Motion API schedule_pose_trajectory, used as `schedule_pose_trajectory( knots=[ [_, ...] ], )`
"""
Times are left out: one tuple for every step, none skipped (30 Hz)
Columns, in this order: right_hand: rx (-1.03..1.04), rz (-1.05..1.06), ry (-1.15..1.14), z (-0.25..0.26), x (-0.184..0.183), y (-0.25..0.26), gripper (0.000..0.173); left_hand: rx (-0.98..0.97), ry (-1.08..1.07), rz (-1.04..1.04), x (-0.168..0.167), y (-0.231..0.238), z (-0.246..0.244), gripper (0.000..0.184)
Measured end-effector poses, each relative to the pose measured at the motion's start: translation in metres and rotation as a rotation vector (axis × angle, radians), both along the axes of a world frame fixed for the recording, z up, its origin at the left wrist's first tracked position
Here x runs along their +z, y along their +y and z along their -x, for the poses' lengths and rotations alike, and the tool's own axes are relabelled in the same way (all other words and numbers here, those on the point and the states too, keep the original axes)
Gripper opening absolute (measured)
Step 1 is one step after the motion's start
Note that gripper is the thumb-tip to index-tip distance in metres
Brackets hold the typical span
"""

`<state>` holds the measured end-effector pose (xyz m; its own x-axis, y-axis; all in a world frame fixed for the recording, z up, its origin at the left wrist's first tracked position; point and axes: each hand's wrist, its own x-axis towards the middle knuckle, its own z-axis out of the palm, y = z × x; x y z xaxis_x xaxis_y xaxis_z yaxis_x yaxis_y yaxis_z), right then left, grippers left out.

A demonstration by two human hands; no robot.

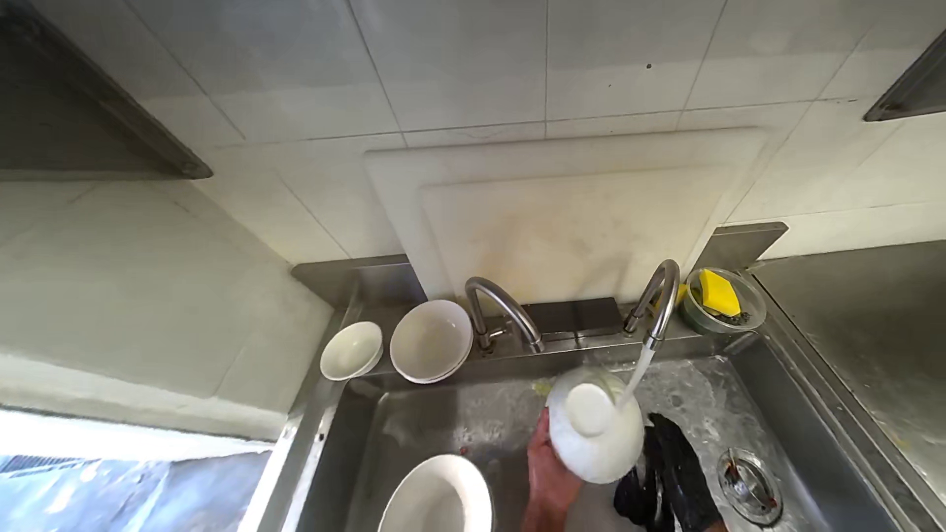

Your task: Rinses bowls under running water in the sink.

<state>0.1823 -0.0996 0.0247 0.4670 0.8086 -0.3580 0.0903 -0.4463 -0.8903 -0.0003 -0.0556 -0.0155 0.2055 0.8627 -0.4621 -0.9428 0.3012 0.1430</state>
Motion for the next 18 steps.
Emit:
schedule_pose_trajectory(
  knots=[
    [0.065, -0.02, 0.195, 0.005, 0.029, 0.003, 0.037, -0.038, -0.004, -0.006, 0.002, 0.001, 0.002, 0.05],
    [0.134, -0.037, 0.372, 0.007, 0.054, 0.005, 0.04, -0.1, 0.025, -0.009, 0.004, 0.004, 0.004, 0.052],
    [0.183, -0.048, 0.49, 0.01, 0.075, 0.009, 0.041, -0.171, 0.088, 0.001, 0.007, 0.007, 0.005, 0.054],
    [0.214, -0.06, 0.535, 0.012, 0.092, 0.015, 0.037, -0.241, 0.182, 0.012, 0.009, 0.012, 0.007, 0.055],
    [0.259, -0.088, 0.522, 0.01, 0.096, 0.022, 0.031, -0.304, 0.304, 0.004, 0.009, 0.018, 0.007, 0.055],
    [0.327, -0.113, 0.45, 0.005, 0.087, 0.034, 0.028, -0.368, 0.433, -0.033, 0.009, 0.024, 0.008, 0.055],
    [0.394, -0.12, 0.346, -0.002, 0.068, 0.048, 0.029, -0.432, 0.553, -0.065, 0.011, 0.031, 0.008, 0.058],
    [0.446, -0.109, 0.229, -0.004, 0.052, 0.059, 0.035, -0.514, 0.638, -0.087, 0.017, 0.037, 0.008, 0.063],
    [0.544, -0.086, 0.062, -0.003, 0.045, 0.065, 0.043, -0.609, 0.667, -0.111, 0.027, 0.043, 0.007, 0.071],
    [0.697, -0.066, -0.147, 0.001, 0.045, 0.065, 0.049, -0.692, 0.644, -0.109, 0.037, 0.048, 0.005, 0.077],
    [0.875, -0.075, -0.369, 0.008, 0.048, 0.059, 0.049, -0.744, 0.579, -0.093, 0.042, 0.049, 0.006, 0.079],
    [1.045, -0.098, -0.536, 0.014, 0.053, 0.053, 0.047, -0.735, 0.501, -0.058, 0.046, 0.049, 0.006, 0.071],
    [1.154, -0.123, -0.593, 0.016, 0.055, 0.05, 0.044, -0.667, 0.452, -0.004, 0.052, 0.048, 0.006, 0.053],
    [1.177, -0.113, -0.554, 0.013, 0.051, 0.052, 0.04, -0.583, 0.435, 0.042, 0.055, 0.047, 0.006, 0.038],
    [1.108, -0.067, -0.492, 0.008, 0.043, 0.058, 0.039, -0.518, 0.445, 0.065, 0.057, 0.044, 0.005, 0.032],
    [0.944, -0.043, -0.481, 0.004, 0.033, 0.064, 0.04, -0.478, 0.482, 0.065, 0.057, 0.04, 0.003, 0.032],
    [0.749, -0.026, -0.524, 0.004, 0.025, 0.07, 0.045, -0.457, 0.528, 0.038, 0.057, 0.034, -0.001, 0.034],
    [0.586, -0.023, -0.548, 0.009, 0.018, 0.074, 0.049, -0.452, 0.576, -0.009, 0.055, 0.029, -0.005, 0.041]
  ],
)
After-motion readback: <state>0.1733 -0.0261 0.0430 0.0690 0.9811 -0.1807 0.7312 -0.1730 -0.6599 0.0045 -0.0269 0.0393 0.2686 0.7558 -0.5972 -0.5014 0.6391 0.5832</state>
